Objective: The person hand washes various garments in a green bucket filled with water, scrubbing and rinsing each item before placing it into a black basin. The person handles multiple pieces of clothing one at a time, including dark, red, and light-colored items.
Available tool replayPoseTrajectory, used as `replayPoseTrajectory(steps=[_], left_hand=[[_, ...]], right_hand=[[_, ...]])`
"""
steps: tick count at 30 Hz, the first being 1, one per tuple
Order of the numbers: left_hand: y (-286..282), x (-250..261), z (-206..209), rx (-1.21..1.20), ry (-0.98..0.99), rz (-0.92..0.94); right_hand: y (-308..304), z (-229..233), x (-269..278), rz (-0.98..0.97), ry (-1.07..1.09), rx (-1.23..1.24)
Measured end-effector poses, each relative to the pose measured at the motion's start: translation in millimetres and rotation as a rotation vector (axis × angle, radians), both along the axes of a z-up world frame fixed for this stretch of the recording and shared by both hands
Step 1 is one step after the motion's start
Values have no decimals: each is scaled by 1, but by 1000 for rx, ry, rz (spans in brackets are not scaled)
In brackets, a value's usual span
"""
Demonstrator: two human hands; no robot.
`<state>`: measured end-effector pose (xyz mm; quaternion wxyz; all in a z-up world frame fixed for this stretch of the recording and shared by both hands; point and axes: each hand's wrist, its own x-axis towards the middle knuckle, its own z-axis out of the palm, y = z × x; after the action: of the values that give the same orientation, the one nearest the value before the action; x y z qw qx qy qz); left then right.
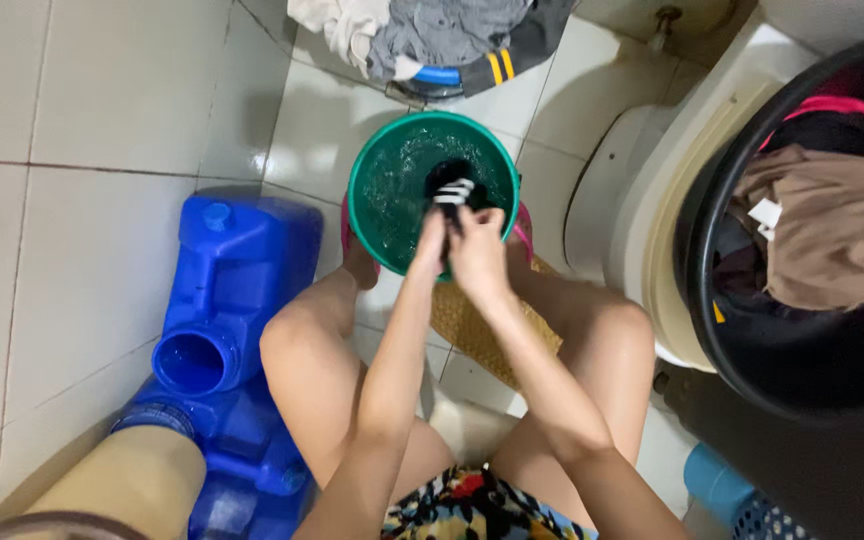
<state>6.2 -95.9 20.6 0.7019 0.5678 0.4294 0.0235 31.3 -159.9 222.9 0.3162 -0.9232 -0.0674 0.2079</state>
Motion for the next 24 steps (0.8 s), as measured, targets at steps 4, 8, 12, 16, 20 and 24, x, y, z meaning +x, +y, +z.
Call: replayPoseTrajectory(steps=[4, 8, 12, 16, 20, 24], left_hand=[[-23, 2, -28, -113, 77, -151], [1, 33, -70, 161, 469, -368], [49, 38, -78, 456, 626, -530], [93, 4, -61, 562, 606, -462], [95, -3, -62, 709, 366, -169], [83, 2, -81, 672, 541, -423]], right_hand=[[7, 25, -27, 67, -21, 183], [-29, 35, -4, -54, 62, 236], [-67, 5, 37, -373, 321, 554], [-73, -67, 60, -312, 188, 328], [-46, -163, 60, -117, 107, -18], [-21, -247, 30, -129, 70, -237]])
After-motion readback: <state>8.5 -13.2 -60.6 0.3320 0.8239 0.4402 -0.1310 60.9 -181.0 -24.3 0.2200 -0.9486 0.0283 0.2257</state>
